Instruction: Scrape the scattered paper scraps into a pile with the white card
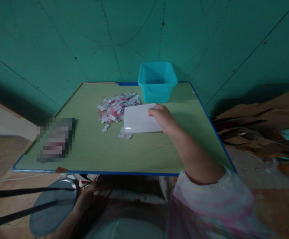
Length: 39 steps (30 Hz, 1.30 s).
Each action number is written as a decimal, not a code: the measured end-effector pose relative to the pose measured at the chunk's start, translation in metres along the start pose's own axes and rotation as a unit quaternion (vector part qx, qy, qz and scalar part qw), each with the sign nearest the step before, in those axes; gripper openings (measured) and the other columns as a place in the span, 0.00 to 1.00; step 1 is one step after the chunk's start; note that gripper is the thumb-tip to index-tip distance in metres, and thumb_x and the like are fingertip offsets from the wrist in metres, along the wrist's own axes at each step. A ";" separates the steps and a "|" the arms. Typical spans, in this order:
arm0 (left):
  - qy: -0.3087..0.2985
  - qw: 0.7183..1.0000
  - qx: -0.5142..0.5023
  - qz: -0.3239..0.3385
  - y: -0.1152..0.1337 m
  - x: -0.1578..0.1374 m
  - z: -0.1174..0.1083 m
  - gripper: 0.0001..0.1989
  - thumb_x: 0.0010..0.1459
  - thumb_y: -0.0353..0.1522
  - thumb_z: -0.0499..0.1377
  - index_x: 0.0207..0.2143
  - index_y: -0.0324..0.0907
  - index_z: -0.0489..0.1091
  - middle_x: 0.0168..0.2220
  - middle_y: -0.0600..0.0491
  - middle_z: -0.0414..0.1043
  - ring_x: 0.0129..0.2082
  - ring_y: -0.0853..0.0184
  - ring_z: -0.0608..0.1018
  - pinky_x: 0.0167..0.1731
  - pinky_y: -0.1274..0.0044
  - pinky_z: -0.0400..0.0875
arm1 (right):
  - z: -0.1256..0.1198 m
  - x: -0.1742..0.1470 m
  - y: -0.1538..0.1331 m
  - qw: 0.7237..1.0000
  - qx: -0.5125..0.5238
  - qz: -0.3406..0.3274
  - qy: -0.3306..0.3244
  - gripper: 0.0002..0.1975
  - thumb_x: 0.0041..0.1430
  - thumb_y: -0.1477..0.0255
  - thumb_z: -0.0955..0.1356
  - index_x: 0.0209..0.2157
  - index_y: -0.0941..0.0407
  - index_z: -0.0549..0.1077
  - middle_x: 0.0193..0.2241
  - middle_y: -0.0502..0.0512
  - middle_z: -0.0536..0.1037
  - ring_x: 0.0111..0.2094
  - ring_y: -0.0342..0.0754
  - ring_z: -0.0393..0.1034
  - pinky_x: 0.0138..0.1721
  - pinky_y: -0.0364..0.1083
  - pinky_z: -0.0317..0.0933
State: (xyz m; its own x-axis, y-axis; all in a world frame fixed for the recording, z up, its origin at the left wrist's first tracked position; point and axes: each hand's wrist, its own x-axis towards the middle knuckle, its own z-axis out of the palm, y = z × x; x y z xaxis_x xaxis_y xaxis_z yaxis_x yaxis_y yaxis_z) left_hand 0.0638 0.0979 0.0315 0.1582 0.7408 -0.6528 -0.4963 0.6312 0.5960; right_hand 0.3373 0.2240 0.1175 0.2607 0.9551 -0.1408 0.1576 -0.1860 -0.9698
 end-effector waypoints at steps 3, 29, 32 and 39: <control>-0.001 1.000 -0.008 0.002 -0.001 0.000 0.001 0.14 0.33 0.26 0.57 0.25 0.48 0.75 0.24 0.53 0.76 0.38 0.55 0.75 0.30 0.74 0.69 | 0.001 -0.001 -0.001 1.000 0.003 0.010 -0.006 0.09 0.36 0.72 0.63 0.25 0.55 0.64 0.20 0.49 0.66 0.22 0.44 0.59 0.22 0.43 0.50; -0.012 1.000 -0.007 0.002 -0.003 0.003 -0.002 0.11 0.33 0.25 0.57 0.22 0.47 0.74 0.17 0.55 0.71 0.28 0.59 0.75 0.26 0.75 0.67 | 0.005 -0.012 -0.006 0.994 0.005 0.058 -0.091 0.08 0.35 0.72 0.63 0.24 0.55 0.66 0.19 0.48 0.68 0.20 0.43 0.60 0.20 0.41 0.50; -0.009 1.000 -0.010 0.008 -0.002 0.002 0.000 0.14 0.33 0.25 0.57 0.25 0.47 0.75 0.20 0.54 0.74 0.33 0.57 0.75 0.29 0.74 0.67 | 0.006 -0.014 -0.007 0.992 0.012 0.066 -0.108 0.08 0.34 0.72 0.64 0.24 0.56 0.66 0.18 0.48 0.68 0.19 0.43 0.60 0.19 0.41 0.49; 0.008 1.000 -0.020 -0.015 -0.001 0.001 0.000 0.16 0.32 0.23 0.57 0.25 0.48 0.74 0.22 0.55 0.75 0.32 0.57 0.76 0.26 0.75 0.69 | -0.001 -0.006 -0.005 0.997 0.029 0.041 -0.064 0.09 0.34 0.72 0.64 0.25 0.55 0.66 0.18 0.47 0.67 0.18 0.43 0.59 0.20 0.43 0.50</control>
State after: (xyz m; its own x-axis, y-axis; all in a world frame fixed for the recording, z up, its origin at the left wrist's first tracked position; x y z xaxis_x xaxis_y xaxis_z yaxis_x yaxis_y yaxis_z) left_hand 0.0645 0.0982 0.0308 0.1596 0.7173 -0.6783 -0.5254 0.6434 0.5567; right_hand 0.3362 0.2190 0.1234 0.1462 0.9596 -0.2403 0.0836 -0.2540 -0.9636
